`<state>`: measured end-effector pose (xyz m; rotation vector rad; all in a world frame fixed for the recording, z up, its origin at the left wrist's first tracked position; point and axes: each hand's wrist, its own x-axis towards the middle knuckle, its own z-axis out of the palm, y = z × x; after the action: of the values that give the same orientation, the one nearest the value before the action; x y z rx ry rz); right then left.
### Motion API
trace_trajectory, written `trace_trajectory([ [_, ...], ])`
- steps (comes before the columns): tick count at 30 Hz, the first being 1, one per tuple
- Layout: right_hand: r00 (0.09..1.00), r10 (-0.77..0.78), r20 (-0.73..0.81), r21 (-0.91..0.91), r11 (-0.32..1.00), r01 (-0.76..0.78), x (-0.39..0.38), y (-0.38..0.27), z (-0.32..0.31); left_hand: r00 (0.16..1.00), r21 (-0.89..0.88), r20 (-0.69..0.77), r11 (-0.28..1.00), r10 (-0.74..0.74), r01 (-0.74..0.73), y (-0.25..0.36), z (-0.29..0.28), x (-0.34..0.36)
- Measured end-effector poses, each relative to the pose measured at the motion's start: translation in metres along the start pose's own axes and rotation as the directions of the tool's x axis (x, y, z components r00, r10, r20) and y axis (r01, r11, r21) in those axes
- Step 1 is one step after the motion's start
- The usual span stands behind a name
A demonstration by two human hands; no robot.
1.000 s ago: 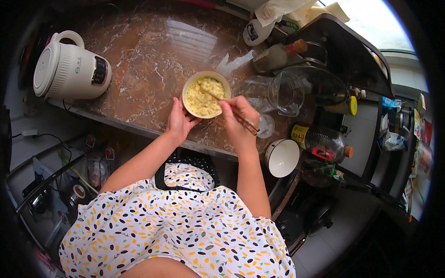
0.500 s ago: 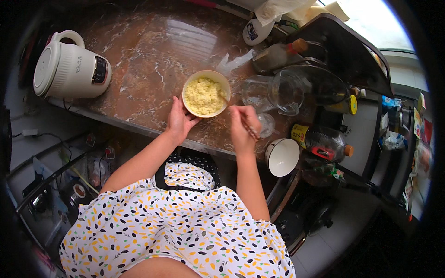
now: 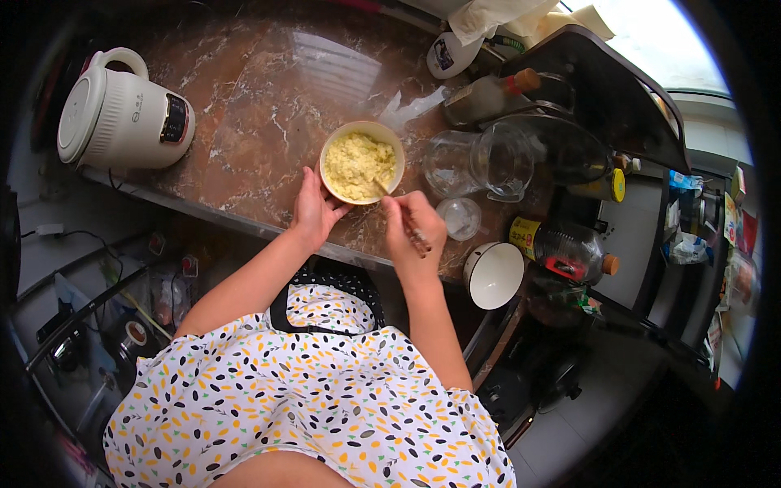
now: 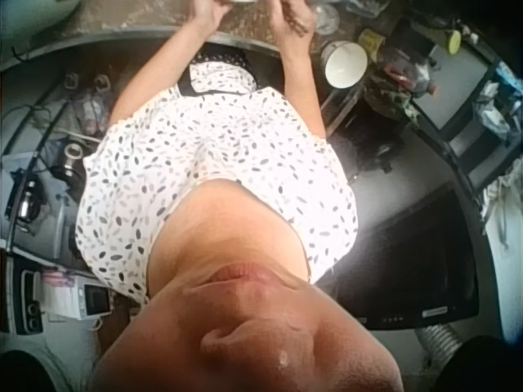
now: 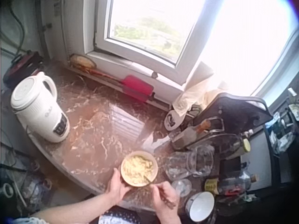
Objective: The person holds a bowl of beaten eggs with their left hand and uses chopsticks in their right hand to continuously stir the mixture on a kitchen countertop. The action remains consistent throughout the video, focusing on blending the eggs within the bowl.
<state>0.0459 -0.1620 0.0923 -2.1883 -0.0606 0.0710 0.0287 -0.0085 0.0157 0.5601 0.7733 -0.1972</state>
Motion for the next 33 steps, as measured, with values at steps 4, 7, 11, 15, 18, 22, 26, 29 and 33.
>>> trace_trajectory([
  [4, 0.999, 0.035, 0.025, 0.103, 0.994, -0.037, 0.006, -0.012, -0.005, 0.999, 0.0, 0.033, 1.0, 0.008, -0.008, 0.0, 0.0, 0.002],
  [7, 0.998, -0.006, -0.058, 0.021, 1.0, 0.007, 0.019, -0.018, -0.023, 1.0, 0.01, -0.004, 1.0, -0.004, 0.004, 0.0, 0.0, 0.003],
  [11, 1.0, 0.014, 0.014, -0.122, 0.992, -0.012, 0.016, -0.017, -0.022, 1.0, 0.009, 0.007, 1.0, -0.004, 0.004, 0.0, 0.0, 0.003],
  [15, 0.978, 0.144, 0.153, 0.107, 0.981, -0.162, 0.007, -0.009, 0.0, 1.0, 0.006, 0.024, 1.0, 0.005, -0.005, -0.001, 0.001, 0.002],
  [18, 0.981, 0.152, 0.118, 0.275, 0.945, -0.179, 0.015, -0.009, 0.02, 1.0, 0.005, 0.014, 1.0, -0.004, 0.004, -0.001, -0.002, 0.005],
  [22, 0.995, 0.07, -0.072, 0.257, 0.965, -0.05, 0.036, 0.003, 0.015, 1.0, -0.021, 0.025, 1.0, 0.014, -0.014, 0.001, 0.0, 0.006],
  [26, 0.992, 0.096, -0.077, 0.066, 0.994, -0.091, 0.028, 0.017, -0.008, 1.0, -0.009, -0.01, 1.0, 0.0, 0.0, 0.002, 0.005, 0.002],
  [29, 0.983, 0.178, 0.043, 0.241, 0.953, -0.183, 0.011, 0.033, 0.007, 1.0, -0.013, -0.01, 1.0, 0.004, -0.004, 0.0, 0.006, 0.002],
  [33, 0.975, 0.22, 0.041, 0.432, 0.876, -0.216, 0.019, 0.014, 0.017, 1.0, -0.011, 0.012, 1.0, 0.002, -0.002, 0.0, -0.002, 0.006],
])
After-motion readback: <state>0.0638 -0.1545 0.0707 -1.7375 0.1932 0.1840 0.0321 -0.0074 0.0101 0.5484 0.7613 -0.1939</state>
